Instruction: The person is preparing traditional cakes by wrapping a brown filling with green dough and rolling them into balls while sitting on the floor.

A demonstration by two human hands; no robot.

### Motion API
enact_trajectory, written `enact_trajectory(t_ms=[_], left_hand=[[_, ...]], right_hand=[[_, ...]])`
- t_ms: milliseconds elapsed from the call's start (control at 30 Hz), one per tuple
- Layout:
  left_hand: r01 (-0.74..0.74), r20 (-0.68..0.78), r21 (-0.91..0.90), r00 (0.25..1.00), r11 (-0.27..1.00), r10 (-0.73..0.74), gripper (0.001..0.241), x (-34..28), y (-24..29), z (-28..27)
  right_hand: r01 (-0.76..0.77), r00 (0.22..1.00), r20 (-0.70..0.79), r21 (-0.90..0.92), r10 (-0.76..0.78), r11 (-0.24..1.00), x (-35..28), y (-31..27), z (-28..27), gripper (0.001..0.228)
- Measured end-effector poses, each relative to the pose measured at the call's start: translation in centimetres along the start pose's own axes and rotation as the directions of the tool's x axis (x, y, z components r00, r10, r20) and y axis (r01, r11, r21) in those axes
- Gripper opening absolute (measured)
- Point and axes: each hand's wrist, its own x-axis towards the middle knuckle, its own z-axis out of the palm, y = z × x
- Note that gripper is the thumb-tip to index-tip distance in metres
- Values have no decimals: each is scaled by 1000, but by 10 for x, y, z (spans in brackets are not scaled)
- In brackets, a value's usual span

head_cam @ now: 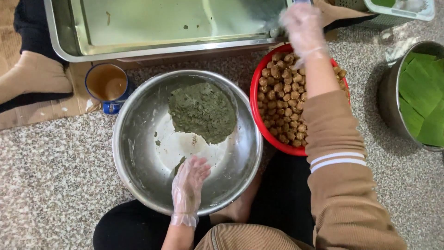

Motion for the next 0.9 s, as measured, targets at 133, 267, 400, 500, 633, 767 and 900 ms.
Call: enact_trajectory(t_ms=[133,267,400,500,633,767,900], left_hand=[[-135,-148,-115,982,984,117,49,0,12,0],[-318,-263,-250,931,915,252,49,-20,41,-13],[-442,-302,-38,860,896,411,51,-25,50,-25],[-475,-294,-211,864,854,408,44,-26,49,-32],[-495,-217,-199,864,846,455,46,-21,42,-39],[-494,-180,-225,868,840,462,40,-22,42,-35],[-398,-141,-85,913,914,384,40,-15,38,-27]], right_hand=[[217,944,-317,378,-95,900,-40,-39,-23,18],[799,593,-194,19,-782,601,-111,-90,26,8],[82,734,460,670,-499,737,-231,-118,151,46],[568,356,832,169,-425,805,-261,-133,215,94],[588,418,763,187,-493,787,-268,-113,289,110],[561,467,676,272,-570,782,-273,-116,283,81],[677,536,616,94,-577,730,-287,-127,278,58]])
